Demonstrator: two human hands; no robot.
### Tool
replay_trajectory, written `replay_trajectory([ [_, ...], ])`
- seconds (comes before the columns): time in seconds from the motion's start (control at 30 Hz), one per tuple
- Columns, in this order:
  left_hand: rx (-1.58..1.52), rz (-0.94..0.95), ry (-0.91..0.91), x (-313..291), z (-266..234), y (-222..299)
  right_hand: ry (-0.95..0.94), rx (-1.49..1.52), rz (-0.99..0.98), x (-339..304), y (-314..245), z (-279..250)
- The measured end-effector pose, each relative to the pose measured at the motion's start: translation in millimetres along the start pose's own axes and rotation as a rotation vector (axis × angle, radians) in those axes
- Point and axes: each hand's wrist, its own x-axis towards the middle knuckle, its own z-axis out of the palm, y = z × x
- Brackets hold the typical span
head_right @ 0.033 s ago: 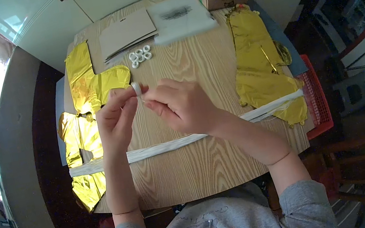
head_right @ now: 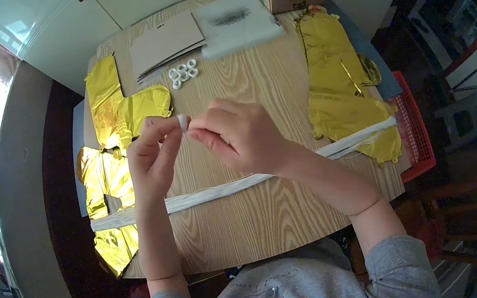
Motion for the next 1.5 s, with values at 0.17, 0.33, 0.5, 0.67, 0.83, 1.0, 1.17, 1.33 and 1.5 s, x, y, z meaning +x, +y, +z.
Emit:
replay_trajectory([
  [0.17, -0.575, -0.188, -0.256, -5.2, -2.9, 4.0, 0.047, 0.019, 0.067, 4.6, 2.7, -5.8],
  [0.33, -0.746, -0.084, -0.087, -2.3, 4.1, 5.5, -0.009, 0.087, 0.094, -4.4, 5.3, 9.8],
  [0.5, -0.14, -0.055, -0.027, -1.1, 1.0, 2.4, 0.055, -0.015, -0.027, 2.3, -3.0, 0.5],
  [0.67, -0.259, -0.163, -0.034, -3.0, 1.5, -0.8, 0.103, -0.013, -0.044, 2.6, -1.3, -2.2],
  [0.83, -0.324, -0.236, -0.156, -2.9, 2.3, 4.6, 0.078, 0.103, 0.078, 4.1, 4.0, -3.6],
  [1.0, -0.639, -0.208, -0.158, -3.5, 4.2, 5.1, 0.028, 0.222, 0.187, 0.8, 11.1, 2.5],
  [1.17, -0.735, -0.141, -0.013, -1.8, 13.0, 4.3, 0.069, 0.108, 0.118, -4.1, 4.7, 15.4],
  [1.33, -0.367, -0.02, 0.009, 0.3, 14.0, -3.3, 0.164, -0.135, -0.037, -1.2, 1.7, 10.4],
  [1.5, -0.408, -0.138, 0.008, -2.9, 13.7, -2.6, 0.181, -0.177, -0.109, 1.9, 3.8, 1.1],
])
